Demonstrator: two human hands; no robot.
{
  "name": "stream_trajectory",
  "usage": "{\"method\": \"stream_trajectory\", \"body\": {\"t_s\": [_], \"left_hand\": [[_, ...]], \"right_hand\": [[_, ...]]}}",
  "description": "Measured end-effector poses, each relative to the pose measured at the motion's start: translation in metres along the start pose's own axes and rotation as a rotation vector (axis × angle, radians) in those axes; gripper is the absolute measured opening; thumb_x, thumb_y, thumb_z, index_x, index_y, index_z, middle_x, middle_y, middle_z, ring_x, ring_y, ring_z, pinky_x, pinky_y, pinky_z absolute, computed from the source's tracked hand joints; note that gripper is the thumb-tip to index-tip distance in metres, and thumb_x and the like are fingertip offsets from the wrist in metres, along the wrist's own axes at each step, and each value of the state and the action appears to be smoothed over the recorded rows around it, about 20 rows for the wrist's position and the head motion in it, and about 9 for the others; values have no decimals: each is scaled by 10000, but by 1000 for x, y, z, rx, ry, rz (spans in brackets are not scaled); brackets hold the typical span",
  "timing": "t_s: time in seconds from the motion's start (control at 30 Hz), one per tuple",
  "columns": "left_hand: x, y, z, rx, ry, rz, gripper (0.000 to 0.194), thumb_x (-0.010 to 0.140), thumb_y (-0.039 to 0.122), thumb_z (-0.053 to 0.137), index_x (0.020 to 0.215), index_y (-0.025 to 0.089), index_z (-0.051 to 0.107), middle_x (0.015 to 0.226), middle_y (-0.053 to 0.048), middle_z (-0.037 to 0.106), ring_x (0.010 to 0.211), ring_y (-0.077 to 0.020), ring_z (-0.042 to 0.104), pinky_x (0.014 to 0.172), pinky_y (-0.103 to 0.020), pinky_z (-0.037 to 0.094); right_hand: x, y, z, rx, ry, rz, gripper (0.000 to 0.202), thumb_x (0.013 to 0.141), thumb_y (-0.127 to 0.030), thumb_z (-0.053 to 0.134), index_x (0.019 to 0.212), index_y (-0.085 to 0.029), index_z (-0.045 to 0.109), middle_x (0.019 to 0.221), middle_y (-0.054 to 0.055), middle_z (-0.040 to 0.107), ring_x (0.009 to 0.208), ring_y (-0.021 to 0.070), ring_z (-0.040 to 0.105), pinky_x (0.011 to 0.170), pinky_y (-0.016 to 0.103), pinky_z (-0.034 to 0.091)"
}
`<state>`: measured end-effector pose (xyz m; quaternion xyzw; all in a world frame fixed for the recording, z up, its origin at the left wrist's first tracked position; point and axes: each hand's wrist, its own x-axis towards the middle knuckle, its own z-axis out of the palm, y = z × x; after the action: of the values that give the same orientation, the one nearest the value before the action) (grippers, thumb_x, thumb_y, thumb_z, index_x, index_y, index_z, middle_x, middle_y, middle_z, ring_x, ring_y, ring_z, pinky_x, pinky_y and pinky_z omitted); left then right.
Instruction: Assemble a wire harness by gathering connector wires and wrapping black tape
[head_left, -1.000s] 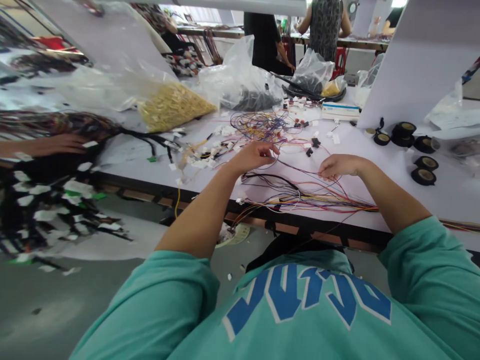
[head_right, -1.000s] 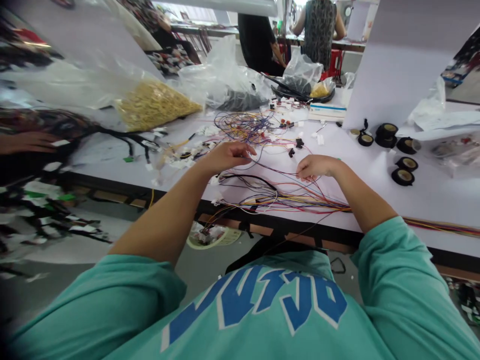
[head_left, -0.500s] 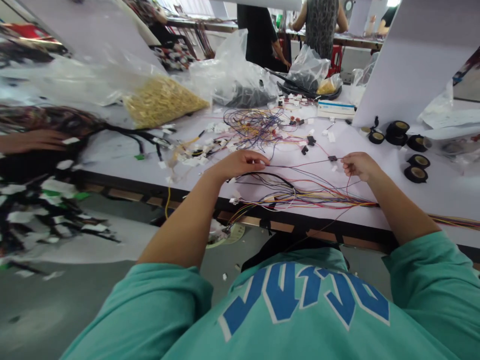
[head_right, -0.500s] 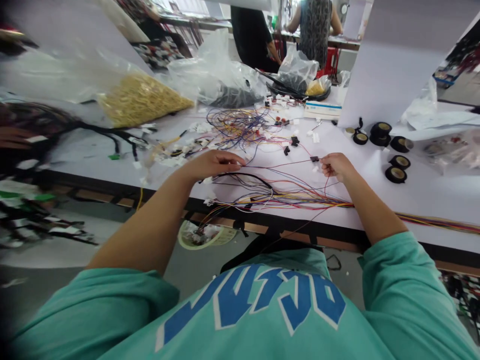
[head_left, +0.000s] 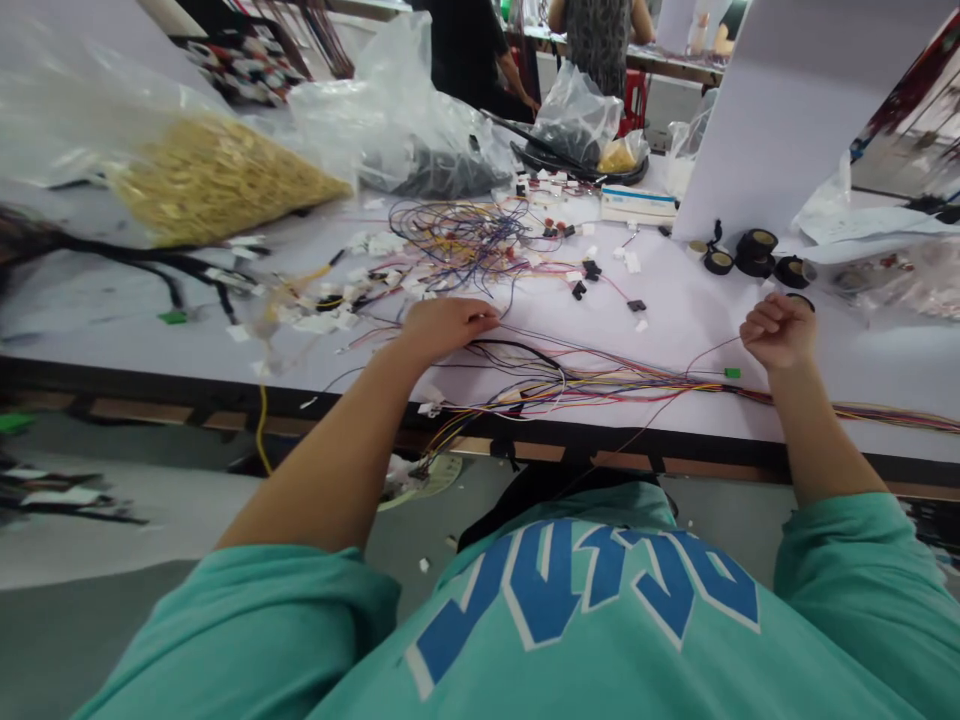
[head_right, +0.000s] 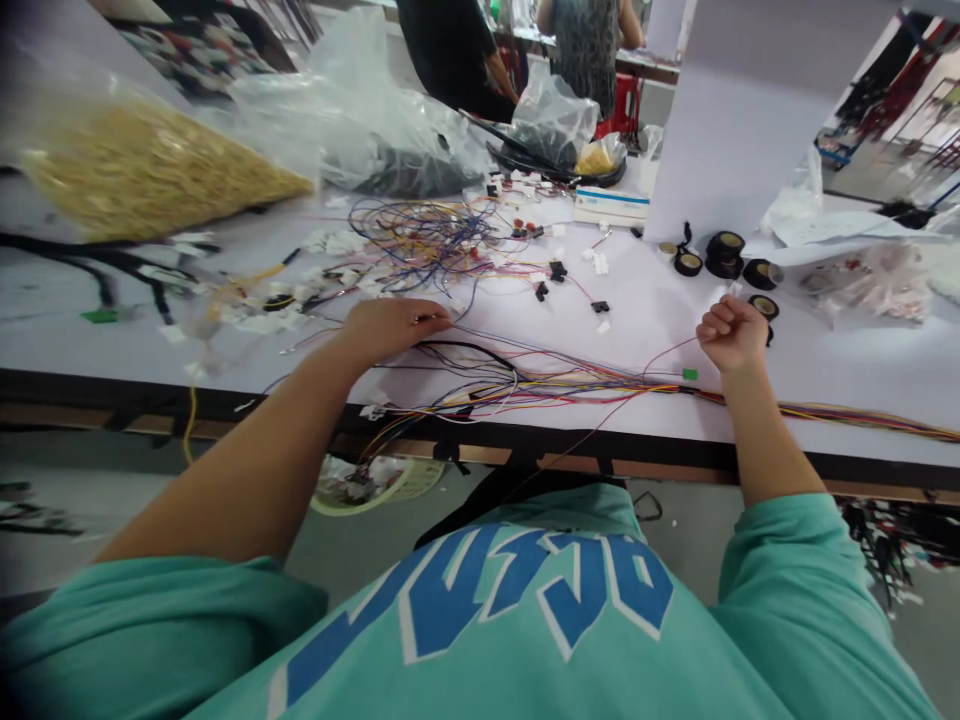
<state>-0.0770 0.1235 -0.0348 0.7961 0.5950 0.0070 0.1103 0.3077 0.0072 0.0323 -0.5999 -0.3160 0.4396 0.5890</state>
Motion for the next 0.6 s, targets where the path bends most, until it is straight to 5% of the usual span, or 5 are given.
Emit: {"method": "stream_trajectory", "body": {"t_s": [0.13,0.27,0.43,0.6], "left_hand": [[4,-3,4,112,19,19,361,827,387,393,996,231,671,1026,-86,681,987,-266,598,726,-286,408],[13,-12,5,168,130,9,367,851,305,354,1025,191,657,1094,-117,654,1080,-266,553,846,-332,390],[25,-35,-1,184,108,-107,373,861,246,346,1076,147,634,1117,-139,639,1094,-262,539,857,-345,398],[21,-62,-12,143,184,-202,379,876,266,334,1092,178,632,1104,-104,645,1068,-235,534,849,-335,404]], "right_hand": [[-12,-9,-10,-75,-88,176,308,772,-120,457,488,-189,360,486,-60,268,376,22,237,427,222,232],[-15,-9,-10,-155,23,195,285,744,-41,439,521,-189,538,468,-23,386,376,4,352,420,221,269],[-8,2,-14,-154,92,189,80,536,-95,598,518,-172,586,418,-19,432,356,13,369,386,178,317],[4,19,-25,-180,113,250,207,348,-137,701,514,-170,582,413,-42,414,359,23,335,347,177,338]]}}
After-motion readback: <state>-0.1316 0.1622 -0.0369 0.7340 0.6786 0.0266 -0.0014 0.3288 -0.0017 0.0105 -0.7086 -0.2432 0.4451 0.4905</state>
